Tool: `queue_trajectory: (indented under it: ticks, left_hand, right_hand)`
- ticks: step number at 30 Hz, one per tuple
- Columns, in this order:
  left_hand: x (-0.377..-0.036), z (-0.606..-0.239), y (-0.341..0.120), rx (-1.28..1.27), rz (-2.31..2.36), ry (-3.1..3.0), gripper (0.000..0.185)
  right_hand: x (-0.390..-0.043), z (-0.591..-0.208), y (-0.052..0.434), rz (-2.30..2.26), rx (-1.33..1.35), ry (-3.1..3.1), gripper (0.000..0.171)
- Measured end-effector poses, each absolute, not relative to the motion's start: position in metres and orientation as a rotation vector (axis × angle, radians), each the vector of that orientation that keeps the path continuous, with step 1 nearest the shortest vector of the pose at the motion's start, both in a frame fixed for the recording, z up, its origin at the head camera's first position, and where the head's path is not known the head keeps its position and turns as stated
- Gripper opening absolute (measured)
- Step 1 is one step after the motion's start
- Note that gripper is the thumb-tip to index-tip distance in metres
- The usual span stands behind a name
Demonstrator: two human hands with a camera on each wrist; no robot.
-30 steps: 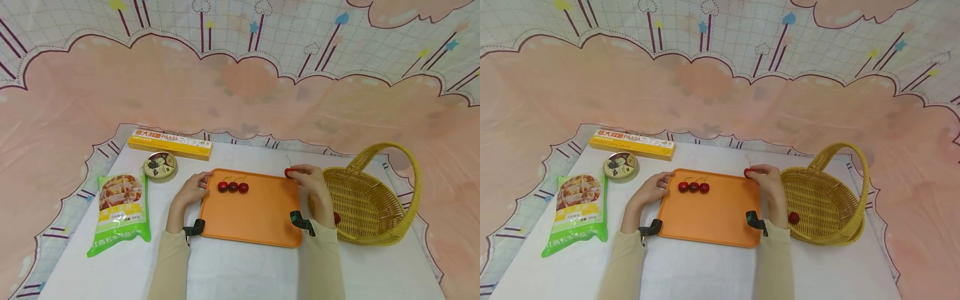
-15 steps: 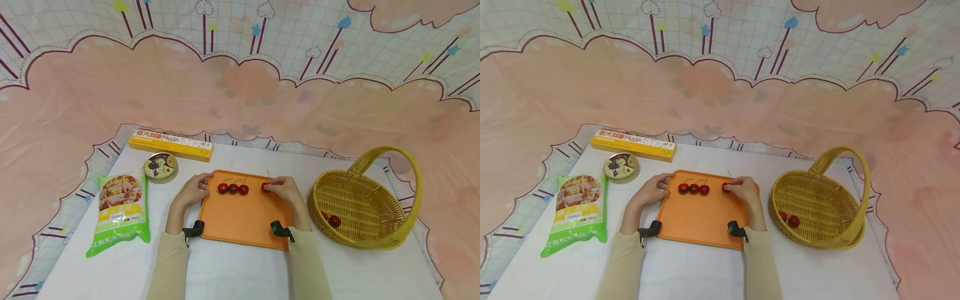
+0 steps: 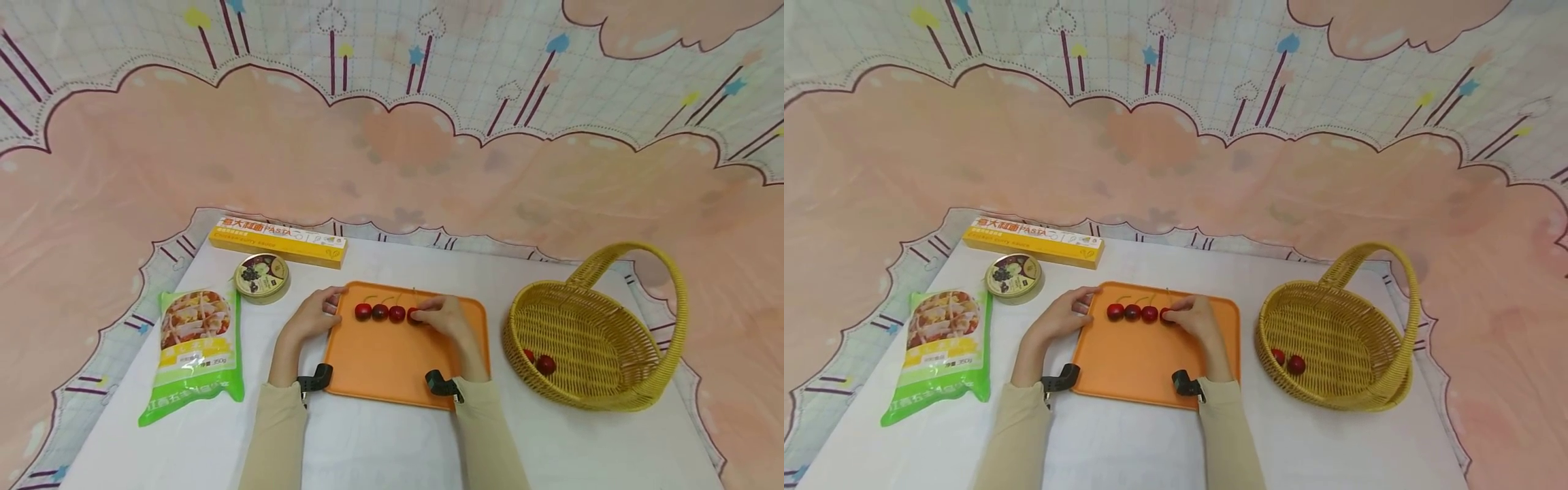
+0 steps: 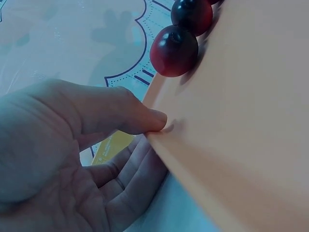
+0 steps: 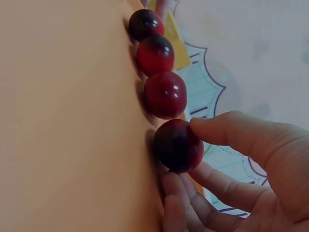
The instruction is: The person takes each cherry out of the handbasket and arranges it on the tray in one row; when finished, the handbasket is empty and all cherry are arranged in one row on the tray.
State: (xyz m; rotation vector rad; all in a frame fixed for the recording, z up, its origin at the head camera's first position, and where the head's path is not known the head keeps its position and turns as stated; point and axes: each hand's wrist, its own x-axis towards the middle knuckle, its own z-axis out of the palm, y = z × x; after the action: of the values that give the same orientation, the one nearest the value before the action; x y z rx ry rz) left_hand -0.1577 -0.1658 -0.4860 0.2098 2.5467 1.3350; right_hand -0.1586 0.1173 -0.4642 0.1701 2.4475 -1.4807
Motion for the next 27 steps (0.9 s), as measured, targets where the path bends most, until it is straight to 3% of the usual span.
queue_trajectory:
  ticks: [27]
  left_hand:
    - [-0.1581,-0.4879,-0.1683,0.286,1.378,2.552,0.057]
  right_hand:
    - [-0.1563,-0.4674,0.1220,-1.567,0.123,2.404,0.021]
